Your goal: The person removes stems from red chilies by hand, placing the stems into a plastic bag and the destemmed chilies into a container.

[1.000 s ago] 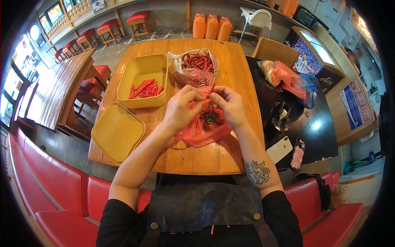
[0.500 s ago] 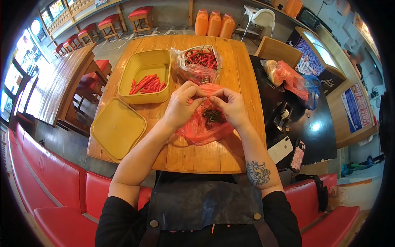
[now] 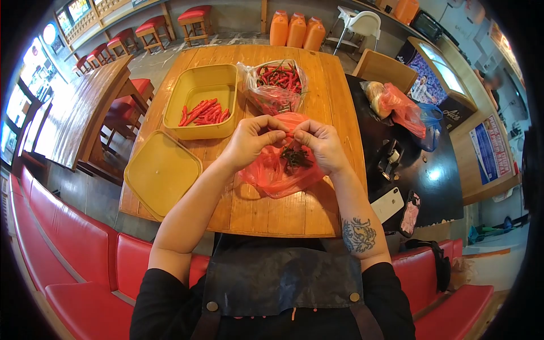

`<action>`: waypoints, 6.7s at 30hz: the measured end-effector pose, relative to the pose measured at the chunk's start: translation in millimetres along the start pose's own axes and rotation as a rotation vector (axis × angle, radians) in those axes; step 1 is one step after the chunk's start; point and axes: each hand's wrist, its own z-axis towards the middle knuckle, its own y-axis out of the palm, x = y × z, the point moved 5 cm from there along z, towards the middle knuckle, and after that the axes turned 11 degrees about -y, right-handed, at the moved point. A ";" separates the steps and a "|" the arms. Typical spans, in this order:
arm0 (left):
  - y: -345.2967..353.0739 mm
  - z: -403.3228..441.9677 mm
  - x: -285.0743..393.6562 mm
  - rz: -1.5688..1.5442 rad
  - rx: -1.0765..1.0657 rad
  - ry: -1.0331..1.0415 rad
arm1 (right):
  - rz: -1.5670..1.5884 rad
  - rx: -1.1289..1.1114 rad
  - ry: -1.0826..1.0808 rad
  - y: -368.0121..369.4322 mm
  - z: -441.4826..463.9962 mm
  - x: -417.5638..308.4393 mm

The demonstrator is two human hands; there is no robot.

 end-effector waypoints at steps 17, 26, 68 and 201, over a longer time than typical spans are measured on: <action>-3.3 -2.6 4.1 -0.123 -0.064 -0.034 | 0.134 -0.011 0.044 4.6 -0.9 -6.2; -5.0 -4.7 10.2 0.292 0.061 -0.013 | -0.273 -0.029 0.024 5.8 -0.3 -3.7; -20.8 90.4 40.6 0.029 0.436 0.284 | -1.132 -0.050 -0.455 12.0 -2.1 -23.2; 4.8 21.8 3.5 0.056 0.044 -0.028 | -0.933 0.137 -0.530 3.8 0.6 -29.2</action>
